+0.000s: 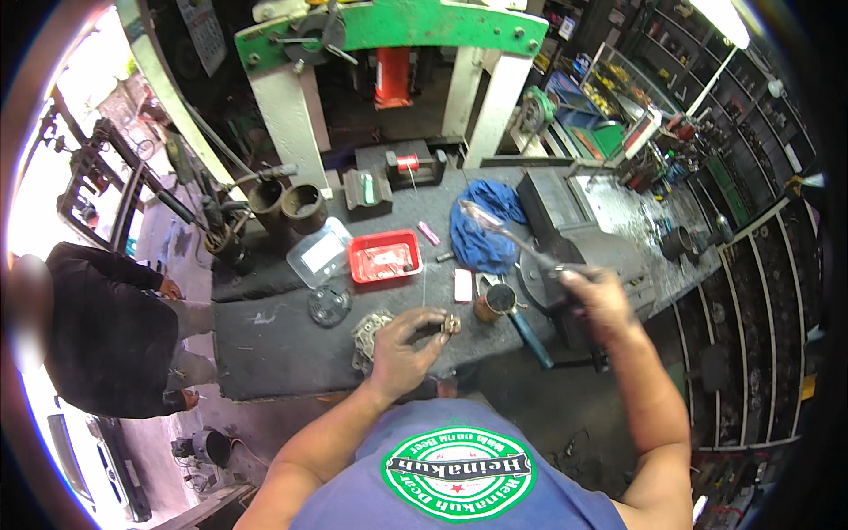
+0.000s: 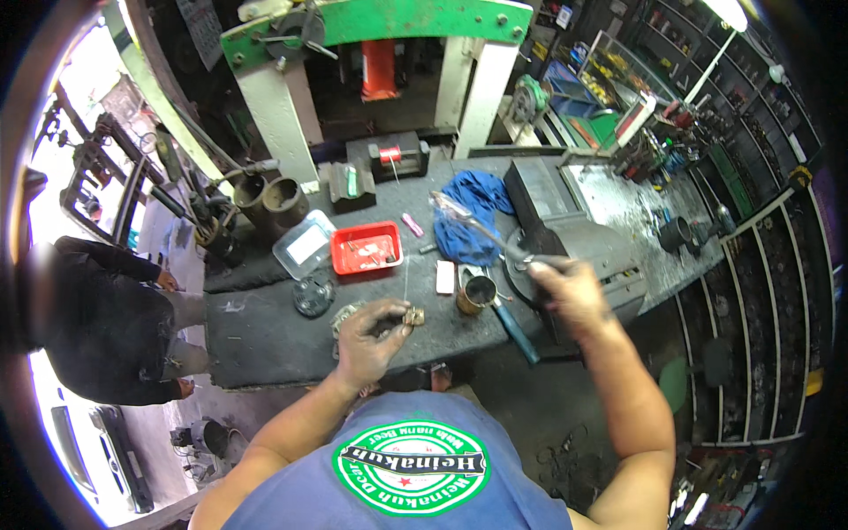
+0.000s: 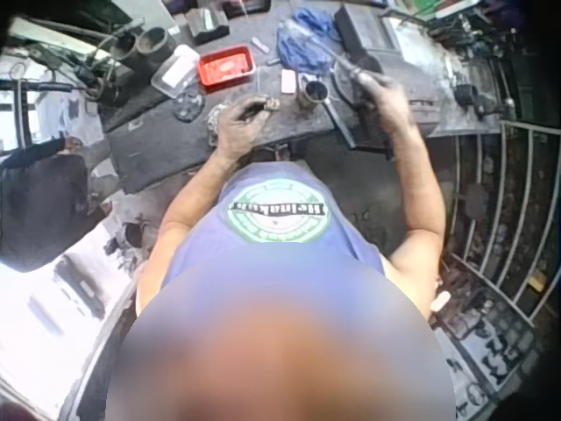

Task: The person uses a hammer to tap a small metal component, then uses pliers to adjust a part on a mechanical assembly. They continue to manipulate the assembly with a screwdriver, making adjustments while another person observes.

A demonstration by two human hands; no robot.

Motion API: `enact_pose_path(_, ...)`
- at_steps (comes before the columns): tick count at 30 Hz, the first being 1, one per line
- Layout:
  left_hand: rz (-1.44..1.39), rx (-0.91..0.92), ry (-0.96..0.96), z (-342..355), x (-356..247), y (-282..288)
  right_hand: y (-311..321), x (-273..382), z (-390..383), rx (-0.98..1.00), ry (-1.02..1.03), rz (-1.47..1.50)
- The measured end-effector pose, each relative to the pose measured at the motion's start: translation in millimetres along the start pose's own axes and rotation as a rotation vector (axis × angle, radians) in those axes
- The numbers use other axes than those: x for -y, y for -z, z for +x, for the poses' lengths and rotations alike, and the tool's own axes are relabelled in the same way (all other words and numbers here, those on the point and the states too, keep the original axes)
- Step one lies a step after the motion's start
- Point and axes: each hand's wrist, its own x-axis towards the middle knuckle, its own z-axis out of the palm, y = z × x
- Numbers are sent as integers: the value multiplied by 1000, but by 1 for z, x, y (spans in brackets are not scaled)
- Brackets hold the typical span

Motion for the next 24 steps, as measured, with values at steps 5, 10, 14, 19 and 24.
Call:
enact_pose_path(5,-128,-118,169,-29,-8,28,-139,-16,64,296,-257,726)
enact_pose_path(10,-60,-280,168,-64,-14,59,-286,11,106,547,-172,869)
enact_pose_path(14,-71,-396,201,-91,-14,84,-372,23,117,630,-156,1004)
enact_pose_path(19,-55,-441,208,-115,-17,114,-433,13,123,636,-85,854)
enact_pose_path(24,-39,-388,239,-121,-22,139,-444,18,126,482,7,680)
